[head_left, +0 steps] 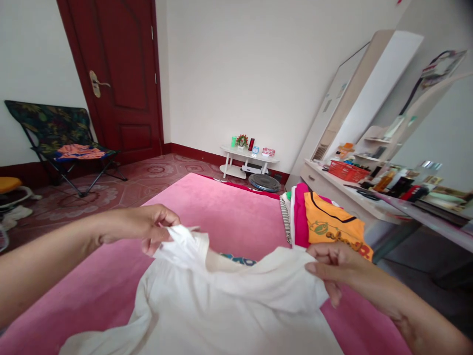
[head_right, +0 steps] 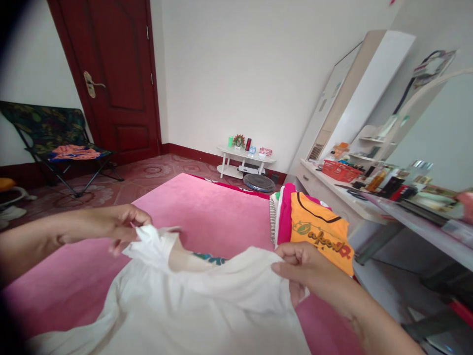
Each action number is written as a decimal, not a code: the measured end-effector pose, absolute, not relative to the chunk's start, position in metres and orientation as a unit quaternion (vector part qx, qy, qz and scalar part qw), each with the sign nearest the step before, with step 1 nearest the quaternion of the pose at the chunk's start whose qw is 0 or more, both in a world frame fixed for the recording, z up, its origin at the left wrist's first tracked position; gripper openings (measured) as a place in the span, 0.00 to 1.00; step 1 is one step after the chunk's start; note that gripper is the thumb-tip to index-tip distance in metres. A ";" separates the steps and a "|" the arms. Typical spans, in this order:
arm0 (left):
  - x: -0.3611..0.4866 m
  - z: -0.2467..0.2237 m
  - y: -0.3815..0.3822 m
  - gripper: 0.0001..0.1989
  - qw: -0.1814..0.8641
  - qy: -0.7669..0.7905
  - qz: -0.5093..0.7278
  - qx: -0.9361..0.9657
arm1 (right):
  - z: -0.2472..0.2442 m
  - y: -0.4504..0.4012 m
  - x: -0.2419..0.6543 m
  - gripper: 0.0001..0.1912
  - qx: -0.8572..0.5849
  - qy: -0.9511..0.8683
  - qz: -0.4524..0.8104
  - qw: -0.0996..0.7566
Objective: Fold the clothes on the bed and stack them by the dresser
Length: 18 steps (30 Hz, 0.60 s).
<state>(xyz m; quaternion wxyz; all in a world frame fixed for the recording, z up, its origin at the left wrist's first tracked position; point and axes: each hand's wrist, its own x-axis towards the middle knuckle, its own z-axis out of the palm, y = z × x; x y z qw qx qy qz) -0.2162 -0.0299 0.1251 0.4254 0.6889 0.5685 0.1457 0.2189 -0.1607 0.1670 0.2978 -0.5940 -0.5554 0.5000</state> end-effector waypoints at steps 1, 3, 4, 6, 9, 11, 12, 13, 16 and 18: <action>-0.217 0.130 -0.019 0.12 0.424 0.581 0.105 0.687 | 0.169 -0.151 0.222 0.12 -0.596 -0.553 0.508 0.284; -0.205 0.142 0.014 0.12 0.443 0.540 0.087 0.710 | 0.173 -0.119 0.228 0.11 -0.614 -0.535 0.491 0.309; -0.193 0.148 0.034 0.13 0.456 0.490 0.113 0.734 | 0.175 -0.099 0.229 0.11 -0.625 -0.520 0.474 0.339; -0.162 0.158 0.076 0.13 0.420 0.459 0.222 0.751 | 0.177 -0.057 0.229 0.10 -0.636 -0.481 0.422 0.431; -0.120 0.155 0.121 0.17 0.263 0.483 0.414 0.725 | 0.164 -0.011 0.223 0.15 -0.576 -0.463 0.309 0.599; -0.107 0.137 0.127 0.25 0.181 0.485 0.454 0.725 | 0.141 -0.005 0.216 0.25 -0.564 -0.479 0.260 0.620; -0.107 0.123 0.124 0.28 0.164 0.489 0.439 0.735 | 0.127 -0.011 0.213 0.29 -0.562 -0.504 0.254 0.605; -0.111 0.107 0.116 0.29 0.163 0.492 0.403 0.754 | 0.111 -0.022 0.210 0.31 -0.561 -0.531 0.245 0.585; -0.140 0.058 0.073 0.27 0.169 0.449 0.277 0.833 | 0.067 -0.085 0.209 0.30 -0.555 -0.660 0.192 0.468; -0.169 0.035 0.034 0.27 0.172 0.421 0.229 0.861 | 0.046 -0.137 0.219 0.27 -0.570 -0.724 0.126 0.368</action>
